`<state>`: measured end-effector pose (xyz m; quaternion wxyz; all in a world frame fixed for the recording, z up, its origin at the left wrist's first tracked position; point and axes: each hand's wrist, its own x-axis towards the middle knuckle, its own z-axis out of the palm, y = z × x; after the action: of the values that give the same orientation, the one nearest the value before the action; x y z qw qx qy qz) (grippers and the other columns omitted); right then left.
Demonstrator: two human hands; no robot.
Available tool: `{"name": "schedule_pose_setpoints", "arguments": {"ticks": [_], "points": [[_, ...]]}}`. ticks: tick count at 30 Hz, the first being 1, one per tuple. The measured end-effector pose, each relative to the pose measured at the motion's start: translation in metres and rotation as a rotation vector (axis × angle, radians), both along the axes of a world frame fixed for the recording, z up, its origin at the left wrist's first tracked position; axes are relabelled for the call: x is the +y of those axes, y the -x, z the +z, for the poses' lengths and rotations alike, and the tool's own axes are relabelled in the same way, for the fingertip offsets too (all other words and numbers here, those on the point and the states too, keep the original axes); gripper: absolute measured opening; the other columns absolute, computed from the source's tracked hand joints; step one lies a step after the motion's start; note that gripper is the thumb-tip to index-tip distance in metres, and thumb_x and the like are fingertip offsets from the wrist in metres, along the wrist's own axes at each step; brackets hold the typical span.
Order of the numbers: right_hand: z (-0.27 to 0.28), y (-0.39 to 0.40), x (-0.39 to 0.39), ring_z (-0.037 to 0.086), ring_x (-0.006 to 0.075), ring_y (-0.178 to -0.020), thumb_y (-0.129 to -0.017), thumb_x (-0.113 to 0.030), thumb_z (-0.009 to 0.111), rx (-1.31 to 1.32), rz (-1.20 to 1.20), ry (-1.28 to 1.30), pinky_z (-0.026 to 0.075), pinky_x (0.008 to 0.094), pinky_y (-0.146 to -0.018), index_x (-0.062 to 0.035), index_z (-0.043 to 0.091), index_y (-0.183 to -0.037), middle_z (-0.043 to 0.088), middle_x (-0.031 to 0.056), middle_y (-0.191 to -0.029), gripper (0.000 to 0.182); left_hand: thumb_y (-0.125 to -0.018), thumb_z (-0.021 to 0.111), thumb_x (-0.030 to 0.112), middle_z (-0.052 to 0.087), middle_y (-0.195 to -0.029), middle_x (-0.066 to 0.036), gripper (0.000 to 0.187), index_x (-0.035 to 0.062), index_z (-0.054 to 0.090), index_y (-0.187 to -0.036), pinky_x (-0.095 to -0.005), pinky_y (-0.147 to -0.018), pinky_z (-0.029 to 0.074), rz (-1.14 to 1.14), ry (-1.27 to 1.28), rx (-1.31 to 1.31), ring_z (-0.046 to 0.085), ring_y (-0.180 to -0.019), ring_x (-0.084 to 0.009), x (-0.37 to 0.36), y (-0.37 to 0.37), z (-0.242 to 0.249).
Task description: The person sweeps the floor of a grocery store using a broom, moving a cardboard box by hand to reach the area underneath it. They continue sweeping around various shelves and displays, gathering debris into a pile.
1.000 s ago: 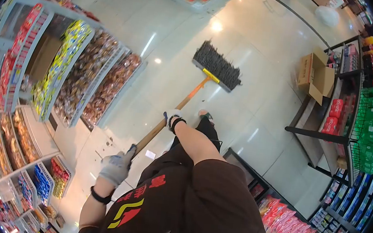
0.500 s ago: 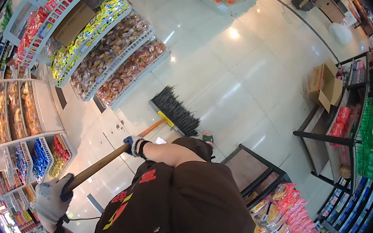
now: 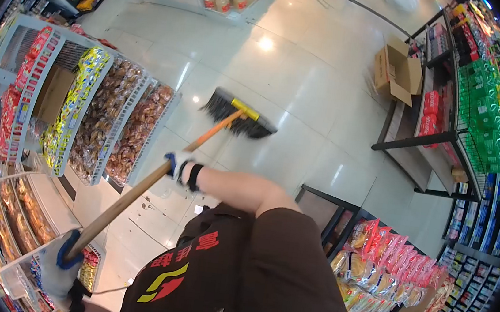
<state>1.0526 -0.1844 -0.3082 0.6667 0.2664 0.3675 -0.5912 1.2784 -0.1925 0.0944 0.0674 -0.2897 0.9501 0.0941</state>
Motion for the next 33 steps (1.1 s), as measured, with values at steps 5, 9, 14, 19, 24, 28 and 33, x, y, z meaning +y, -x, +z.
{"name": "schedule_pose_setpoints", "arguments": {"ticks": [5,9,14,19,24,28,33], "points": [[-0.017,0.169,0.048,0.052,0.0227,-0.052,-0.077,-0.017,0.056,0.358,-0.376,-0.181,0.044,0.0366,-0.048,-0.0071,0.049,-0.074,0.05,0.0082,-0.06,0.013,-0.071,0.068,0.018,0.062,-0.086,-0.012,0.045,0.0071,0.055,-0.112,-0.0349,-0.064,0.046,-0.11,-0.278,0.353,0.06,-0.072,-0.0278,0.012,0.146,-0.098],[-0.054,0.249,0.106,0.049,0.0242,-0.044,-0.078,-0.01,0.054,0.46,-0.639,-0.182,0.045,0.0375,-0.044,-0.0057,0.046,-0.075,0.047,0.0083,-0.054,0.009,-0.076,0.062,0.034,0.061,-0.086,-0.016,0.057,0.0078,0.044,-0.123,-0.0343,-0.071,0.047,-0.09,-0.639,-0.1,0.061,-0.074,-0.0296,0.047,0.27,-0.163],[-0.093,0.3,0.19,0.047,0.022,-0.046,-0.082,-0.01,0.05,0.461,-0.561,-0.144,0.044,0.0372,-0.044,-0.0075,0.043,-0.074,0.045,0.0072,-0.054,0.011,-0.077,0.061,0.037,0.061,-0.081,-0.012,0.062,0.0093,0.039,-0.128,-0.0314,-0.061,0.048,-0.197,-0.673,-0.109,0.06,-0.062,-0.0217,0.056,0.299,-0.248],[-0.081,0.279,0.2,0.05,0.0221,-0.051,-0.081,-0.014,0.052,0.418,-0.378,-0.451,0.044,0.0357,-0.048,-0.0056,0.046,-0.075,0.048,0.0067,-0.058,0.012,-0.077,0.061,0.037,0.062,-0.083,-0.01,0.064,0.0091,0.036,-0.129,-0.0267,-0.055,0.047,0.066,-0.845,-0.17,0.06,-0.067,-0.0163,0.053,0.285,-0.267],[-0.098,0.19,0.156,0.051,0.0238,-0.052,-0.081,-0.014,0.05,0.343,-0.346,-0.409,0.046,0.0361,-0.049,-0.0047,0.046,-0.076,0.05,0.0093,-0.059,0.011,-0.077,0.06,0.041,0.061,-0.091,-0.014,0.069,0.0094,0.033,-0.131,-0.0279,-0.057,0.048,0.11,-0.751,0.133,0.06,-0.069,-0.0181,0.055,0.221,-0.322],[-0.111,0.054,0.122,0.054,0.0294,-0.061,-0.084,-0.023,0.046,0.274,-0.127,-0.235,0.046,0.0415,-0.062,-0.0038,0.051,-0.079,0.053,0.0122,-0.061,0.021,-0.076,0.059,0.044,0.06,-0.096,-0.017,0.07,0.0093,0.033,-0.131,-0.0306,-0.062,0.048,0.152,-0.608,0.12,0.061,-0.071,-0.0221,0.053,0.136,-0.329],[-0.156,-0.171,0.089,0.056,0.028,-0.074,-0.083,-0.023,0.047,0.07,0.118,0.01,0.045,0.0417,-0.069,-0.0072,0.053,-0.083,0.057,0.0108,-0.074,0.017,-0.077,0.056,0.036,0.06,-0.094,-0.021,0.052,0.0111,0.044,-0.12,-0.0404,-0.07,0.047,0.148,-0.511,-0.147,0.06,-0.082,-0.0343,0.049,-0.041,-0.338]]}}
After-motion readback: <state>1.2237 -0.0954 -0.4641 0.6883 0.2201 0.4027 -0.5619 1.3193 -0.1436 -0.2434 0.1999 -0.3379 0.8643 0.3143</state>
